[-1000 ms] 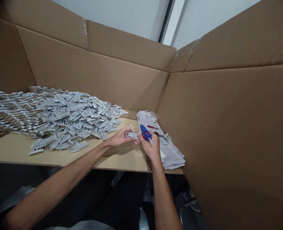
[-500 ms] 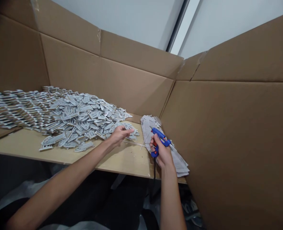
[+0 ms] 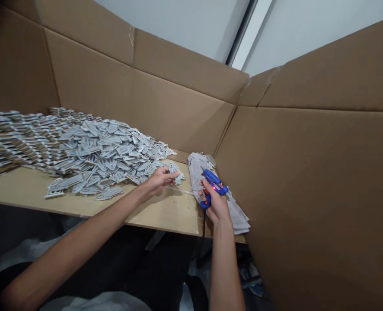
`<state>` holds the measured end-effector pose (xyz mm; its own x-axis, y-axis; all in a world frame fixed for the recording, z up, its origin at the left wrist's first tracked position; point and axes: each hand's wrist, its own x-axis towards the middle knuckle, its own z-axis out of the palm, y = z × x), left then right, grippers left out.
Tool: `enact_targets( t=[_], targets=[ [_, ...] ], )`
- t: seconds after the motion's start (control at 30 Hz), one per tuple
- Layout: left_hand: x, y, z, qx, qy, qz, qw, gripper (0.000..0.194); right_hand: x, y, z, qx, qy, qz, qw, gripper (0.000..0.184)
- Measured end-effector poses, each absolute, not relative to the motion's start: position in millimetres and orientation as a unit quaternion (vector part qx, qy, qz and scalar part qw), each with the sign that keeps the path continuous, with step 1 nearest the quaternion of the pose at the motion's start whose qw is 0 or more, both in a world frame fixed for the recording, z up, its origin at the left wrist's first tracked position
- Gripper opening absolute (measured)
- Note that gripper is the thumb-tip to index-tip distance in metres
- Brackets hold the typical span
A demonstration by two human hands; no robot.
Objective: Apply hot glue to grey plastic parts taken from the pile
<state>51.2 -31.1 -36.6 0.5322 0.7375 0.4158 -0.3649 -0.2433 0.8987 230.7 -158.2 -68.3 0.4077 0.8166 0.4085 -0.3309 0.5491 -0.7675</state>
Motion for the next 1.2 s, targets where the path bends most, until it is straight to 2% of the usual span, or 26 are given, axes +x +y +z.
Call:
enact_targets(
  t=[0.47,0.8,1.03,1.2],
  targets=[
    [47.4,-48.2,-31.4,0.651,0.147,0.446,0.597,0.033,232.8,-157.0,-69.5,-0.320,-0.443,0.319,0.774,0.040],
    [49.5,-50.7,-32.1,0.678,0.104,0.421,0.593,0.034,225.4,-163.8,-64.3,-0.334,-0.469,0.287,0.765,0.056],
    [49.6,-48.8,-33.0,0.728,0.073,0.384,0.564,0.040,232.4,-164.5,-76.3,-0.404,-0.571,0.236,0.674,0.062],
    [51.2,-47.9,-29.6,0.734,0.075,0.383,0.555,0.029,240.0,-158.5,-81.8,-0.479,-0.599,0.178,0.617,0.065]
  ],
)
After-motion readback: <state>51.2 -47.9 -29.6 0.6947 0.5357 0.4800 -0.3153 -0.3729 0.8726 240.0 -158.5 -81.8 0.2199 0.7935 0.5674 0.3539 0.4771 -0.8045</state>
